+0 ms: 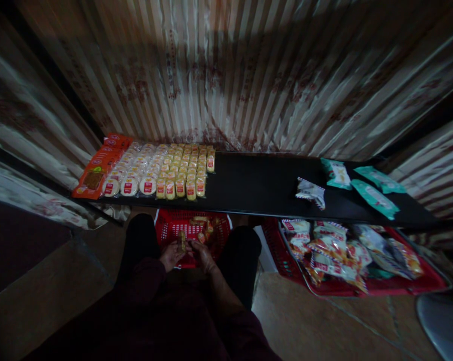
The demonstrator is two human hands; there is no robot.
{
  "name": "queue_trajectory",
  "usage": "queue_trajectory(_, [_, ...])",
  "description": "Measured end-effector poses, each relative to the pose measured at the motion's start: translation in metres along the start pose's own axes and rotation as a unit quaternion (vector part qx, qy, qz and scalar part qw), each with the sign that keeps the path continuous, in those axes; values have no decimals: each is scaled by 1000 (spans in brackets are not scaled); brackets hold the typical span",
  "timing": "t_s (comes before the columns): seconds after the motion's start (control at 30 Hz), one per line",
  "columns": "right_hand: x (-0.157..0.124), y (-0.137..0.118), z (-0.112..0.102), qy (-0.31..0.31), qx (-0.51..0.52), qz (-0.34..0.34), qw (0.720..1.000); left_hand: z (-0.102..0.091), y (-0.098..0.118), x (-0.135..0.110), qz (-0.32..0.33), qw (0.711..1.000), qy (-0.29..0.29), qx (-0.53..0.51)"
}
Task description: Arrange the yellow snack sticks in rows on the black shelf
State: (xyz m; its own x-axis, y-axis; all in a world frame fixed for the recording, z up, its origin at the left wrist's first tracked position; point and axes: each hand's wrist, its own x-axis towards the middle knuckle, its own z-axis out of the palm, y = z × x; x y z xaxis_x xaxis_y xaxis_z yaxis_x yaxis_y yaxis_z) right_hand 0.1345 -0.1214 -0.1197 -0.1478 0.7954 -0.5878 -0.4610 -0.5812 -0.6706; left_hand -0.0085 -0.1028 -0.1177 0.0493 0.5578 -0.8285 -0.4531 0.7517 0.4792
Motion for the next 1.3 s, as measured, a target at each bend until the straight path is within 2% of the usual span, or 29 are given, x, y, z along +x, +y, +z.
queue_trajectory(0.23, [3,1,-1,46,-12,-8,999,1,2,-6,12,999,-41,14])
queue_trajectory(0.33, [3,0,-1,44,-20,-14,999,2,2,-7,21,999,-46,16])
queue_trajectory(0.5, [4,1,-3,46,-34,-20,998,3,4,-9,14,1000,-22,-4])
queue_trajectory(1.07, [10,15,-4,59,-19,-59,996,2,4,-12,27,992,-89,86])
queue_trajectory(1.3, [14,17,-8,82,-70,-92,990,6,2,-13,36,990,-107,83])
